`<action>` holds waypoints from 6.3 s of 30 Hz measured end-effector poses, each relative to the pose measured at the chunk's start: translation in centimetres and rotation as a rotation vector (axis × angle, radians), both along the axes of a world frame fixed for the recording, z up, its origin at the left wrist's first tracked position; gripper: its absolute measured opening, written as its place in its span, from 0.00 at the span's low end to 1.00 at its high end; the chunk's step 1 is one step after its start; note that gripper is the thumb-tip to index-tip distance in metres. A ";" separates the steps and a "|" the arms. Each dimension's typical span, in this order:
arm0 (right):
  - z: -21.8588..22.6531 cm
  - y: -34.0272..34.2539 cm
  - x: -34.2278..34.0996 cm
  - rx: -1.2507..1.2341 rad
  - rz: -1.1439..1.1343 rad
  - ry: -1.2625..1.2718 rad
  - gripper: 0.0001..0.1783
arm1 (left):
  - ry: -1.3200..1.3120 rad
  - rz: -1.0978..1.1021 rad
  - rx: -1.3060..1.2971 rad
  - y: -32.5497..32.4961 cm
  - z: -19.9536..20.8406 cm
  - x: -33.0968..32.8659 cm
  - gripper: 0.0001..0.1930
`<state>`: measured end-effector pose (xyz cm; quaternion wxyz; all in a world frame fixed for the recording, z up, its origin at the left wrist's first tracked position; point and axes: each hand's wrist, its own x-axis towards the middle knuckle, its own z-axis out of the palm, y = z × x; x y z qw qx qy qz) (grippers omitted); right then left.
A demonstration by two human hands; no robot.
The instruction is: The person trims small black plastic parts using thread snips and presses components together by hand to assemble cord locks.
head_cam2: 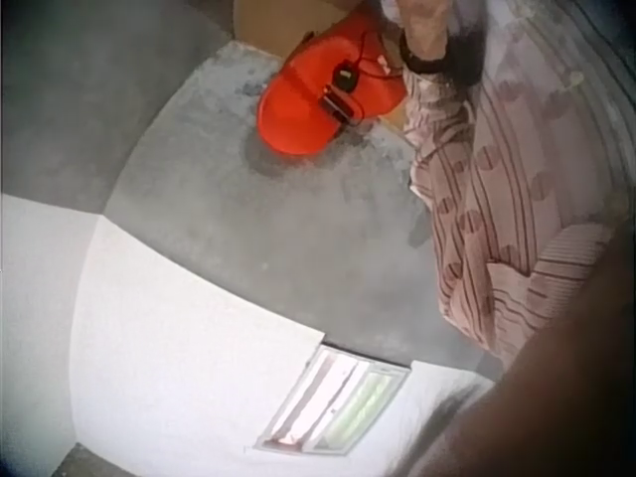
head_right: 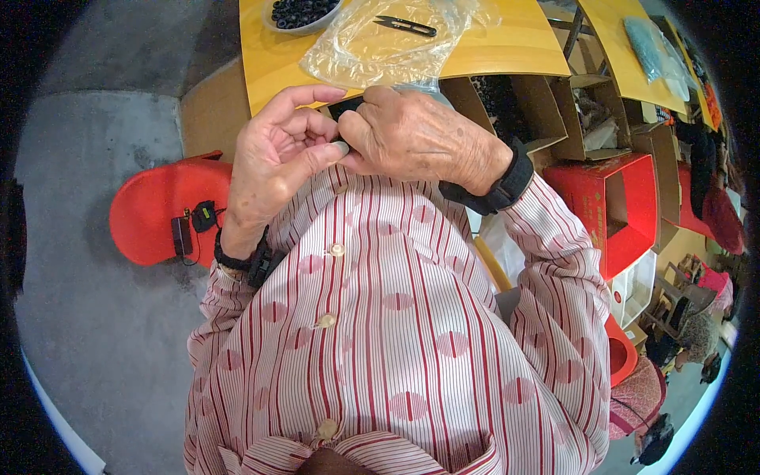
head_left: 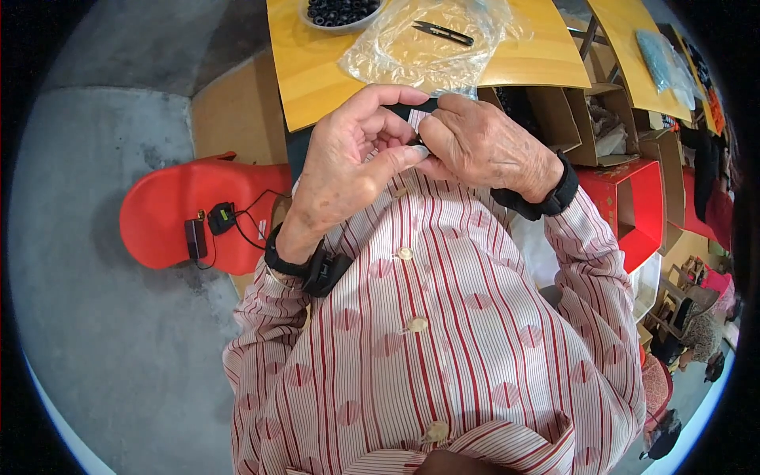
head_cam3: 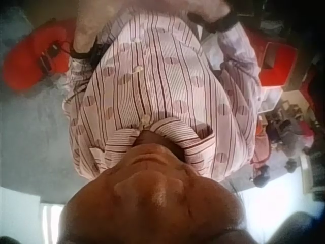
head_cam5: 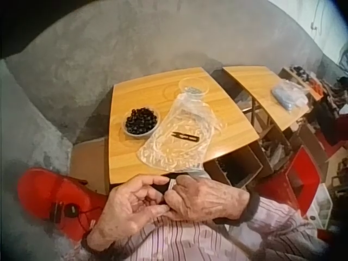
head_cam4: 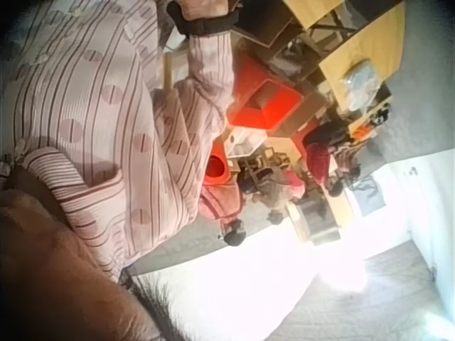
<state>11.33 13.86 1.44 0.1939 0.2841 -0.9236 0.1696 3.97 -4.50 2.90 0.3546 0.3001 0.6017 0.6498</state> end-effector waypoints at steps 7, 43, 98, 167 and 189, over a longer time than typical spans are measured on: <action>0.2 0.0 -0.2 -0.076 0.067 -0.036 0.19 | -0.014 -0.116 0.062 -1.3 -0.2 -0.4 0.27; 0.8 -0.7 0.4 -0.152 0.124 0.064 0.19 | 0.896 -0.125 0.112 -0.8 1.6 -1.0 0.28; -0.4 -1.0 0.6 -0.001 -0.013 -0.098 0.27 | 0.010 0.088 -0.027 -0.2 -1.3 1.4 0.19; 0.8 -0.2 0.2 -0.079 0.101 0.221 0.22 | 0.865 -0.066 0.096 -1.0 -0.6 0.7 0.31; 0.3 0.4 0.3 -0.154 0.069 0.082 0.22 | 0.020 -0.195 -0.146 -1.1 -1.0 0.0 0.12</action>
